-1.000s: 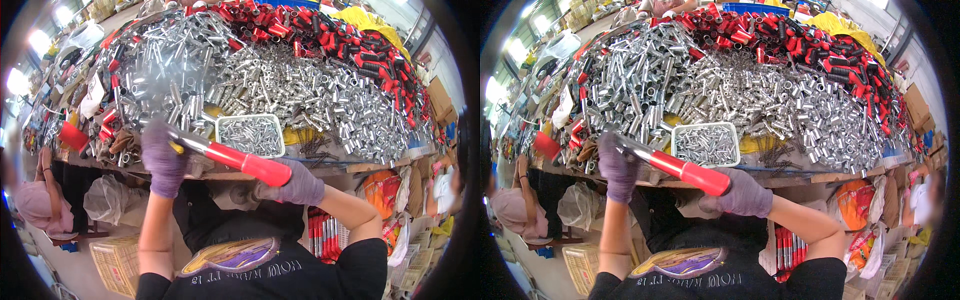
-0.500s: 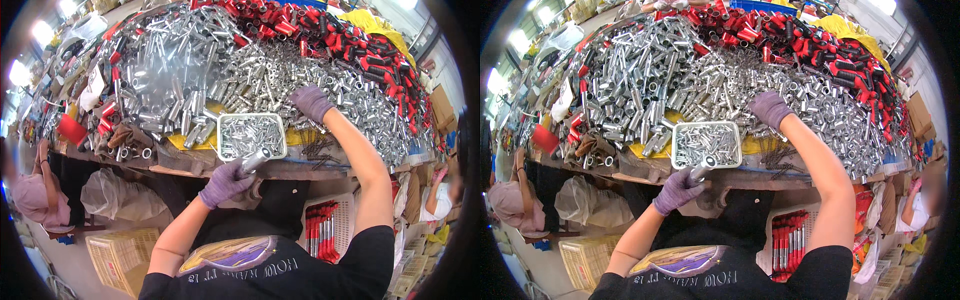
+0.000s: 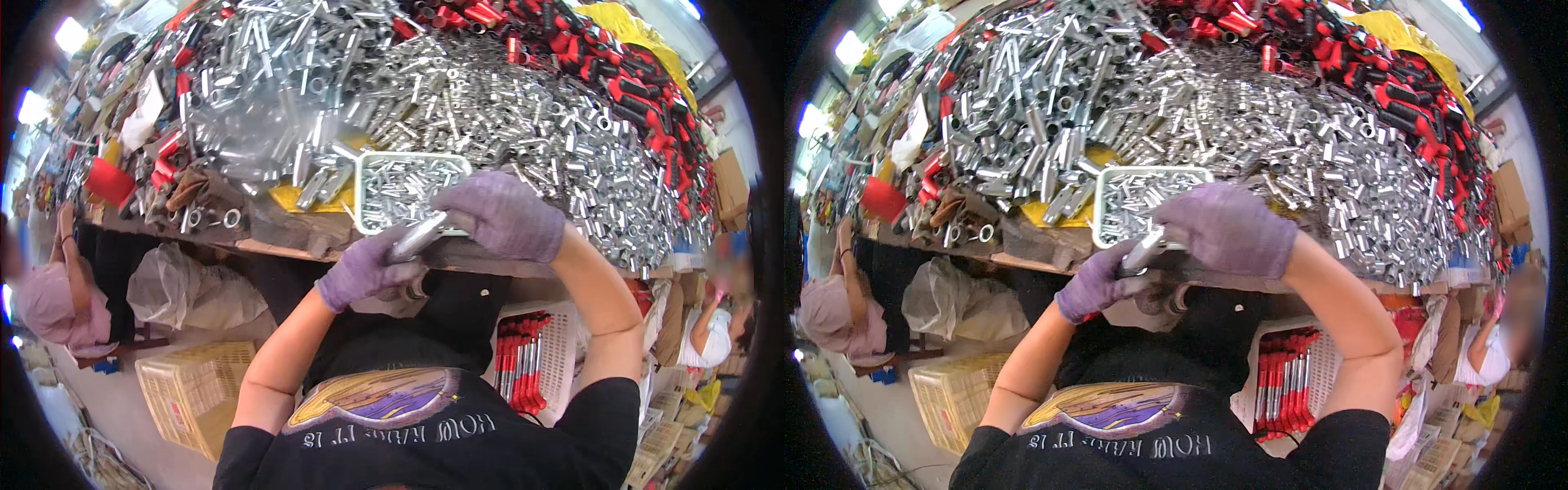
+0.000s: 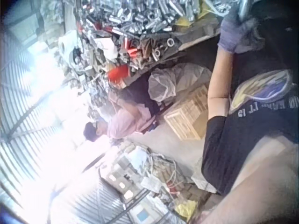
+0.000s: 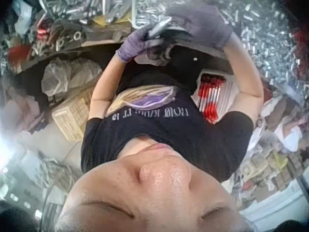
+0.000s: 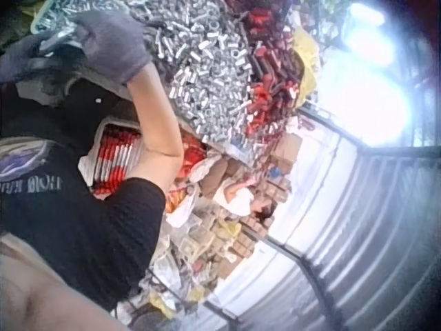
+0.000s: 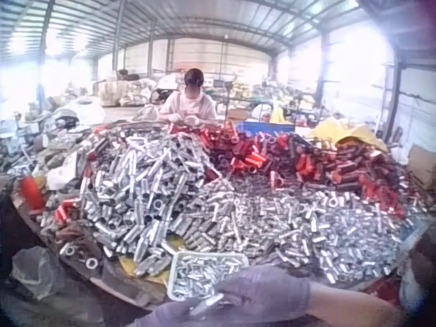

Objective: Assembling small metal tubes, red handles, and fasteners into completed hand tools at a factory workbench.

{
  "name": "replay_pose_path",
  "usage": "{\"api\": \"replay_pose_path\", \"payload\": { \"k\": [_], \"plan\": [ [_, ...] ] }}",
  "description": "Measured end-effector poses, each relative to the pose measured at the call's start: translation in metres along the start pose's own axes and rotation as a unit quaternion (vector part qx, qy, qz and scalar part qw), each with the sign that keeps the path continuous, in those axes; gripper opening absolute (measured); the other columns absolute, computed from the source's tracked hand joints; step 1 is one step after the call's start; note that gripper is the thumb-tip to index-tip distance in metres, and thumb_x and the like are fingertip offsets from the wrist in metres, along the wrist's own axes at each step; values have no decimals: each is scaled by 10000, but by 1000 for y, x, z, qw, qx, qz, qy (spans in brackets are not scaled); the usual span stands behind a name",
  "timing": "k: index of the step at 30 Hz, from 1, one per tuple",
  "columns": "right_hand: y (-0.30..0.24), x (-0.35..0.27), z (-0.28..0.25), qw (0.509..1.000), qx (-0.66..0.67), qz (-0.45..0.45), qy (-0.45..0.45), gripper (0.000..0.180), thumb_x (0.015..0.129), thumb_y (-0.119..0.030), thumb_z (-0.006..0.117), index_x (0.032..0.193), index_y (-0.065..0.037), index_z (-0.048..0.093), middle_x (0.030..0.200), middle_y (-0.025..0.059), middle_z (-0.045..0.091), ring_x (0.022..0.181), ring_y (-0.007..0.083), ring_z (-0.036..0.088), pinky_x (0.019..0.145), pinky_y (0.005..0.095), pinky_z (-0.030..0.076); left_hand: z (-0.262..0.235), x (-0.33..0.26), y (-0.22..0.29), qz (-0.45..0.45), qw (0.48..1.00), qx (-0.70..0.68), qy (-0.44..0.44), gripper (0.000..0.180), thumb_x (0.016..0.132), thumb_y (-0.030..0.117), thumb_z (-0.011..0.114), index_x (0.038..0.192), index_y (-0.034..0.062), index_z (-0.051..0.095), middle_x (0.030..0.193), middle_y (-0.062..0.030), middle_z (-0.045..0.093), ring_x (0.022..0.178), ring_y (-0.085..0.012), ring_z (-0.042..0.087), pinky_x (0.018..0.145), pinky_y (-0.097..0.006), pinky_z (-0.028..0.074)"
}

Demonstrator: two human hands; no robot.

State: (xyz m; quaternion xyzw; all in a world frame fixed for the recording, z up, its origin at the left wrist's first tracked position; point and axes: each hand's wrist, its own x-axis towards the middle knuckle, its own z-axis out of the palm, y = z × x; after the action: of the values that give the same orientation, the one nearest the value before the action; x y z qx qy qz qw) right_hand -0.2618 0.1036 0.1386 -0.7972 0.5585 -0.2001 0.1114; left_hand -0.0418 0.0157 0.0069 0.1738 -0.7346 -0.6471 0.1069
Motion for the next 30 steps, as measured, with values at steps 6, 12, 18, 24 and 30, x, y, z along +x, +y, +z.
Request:
{"api": "replay_pose_path", "payload": {
  "k": [6,12,18,24,30],
  "plan": [
    [9,-15,-6,988,67,141,-4,242,873,-287,537,989,-85,603,855,194,636,817,378,625,723,458,495,1,-5,5,5,994,-106,-4,686,799,535,650,1208,6,496,795,29,514,663,-62,461,590,-215,378],
    [131,-112,-41,748,-372,518,184,307,832,-367,601,989,-109,659,1012,195,618,985,356,590,837,428,469,-4,-4,-10,11,993,-121,1,450,884,338,623,1196,30,522,977,-32,591,892,-114,527,788,-278,452],
    [167,-136,-18,790,-221,497,283,299,769,-257,669,976,-43,644,1111,196,543,978,350,560,893,404,439,-1,-9,-3,-4,988,-157,8,386,892,292,613,1169,37,533,972,-11,583,875,-98,516,765,-259,445],
    [61,-62,-27,845,266,280,369,308,852,-178,614,1102,-45,492,951,39,588,763,147,582,684,265,521,-1,-7,19,-65,993,-96,12,417,851,302,660,1148,37,539,866,-42,599,806,-103,538,719,-271,470],
    [-15,8,-34,992,-119,-53,3,317,717,-148,704,1017,-101,614,916,66,621,876,231,593,779,347,494,-5,-2,15,-25,993,-111,-31,481,885,301,599,1275,42,490,964,-22,591,853,-90,531,740,-256,457]
  ]
}}
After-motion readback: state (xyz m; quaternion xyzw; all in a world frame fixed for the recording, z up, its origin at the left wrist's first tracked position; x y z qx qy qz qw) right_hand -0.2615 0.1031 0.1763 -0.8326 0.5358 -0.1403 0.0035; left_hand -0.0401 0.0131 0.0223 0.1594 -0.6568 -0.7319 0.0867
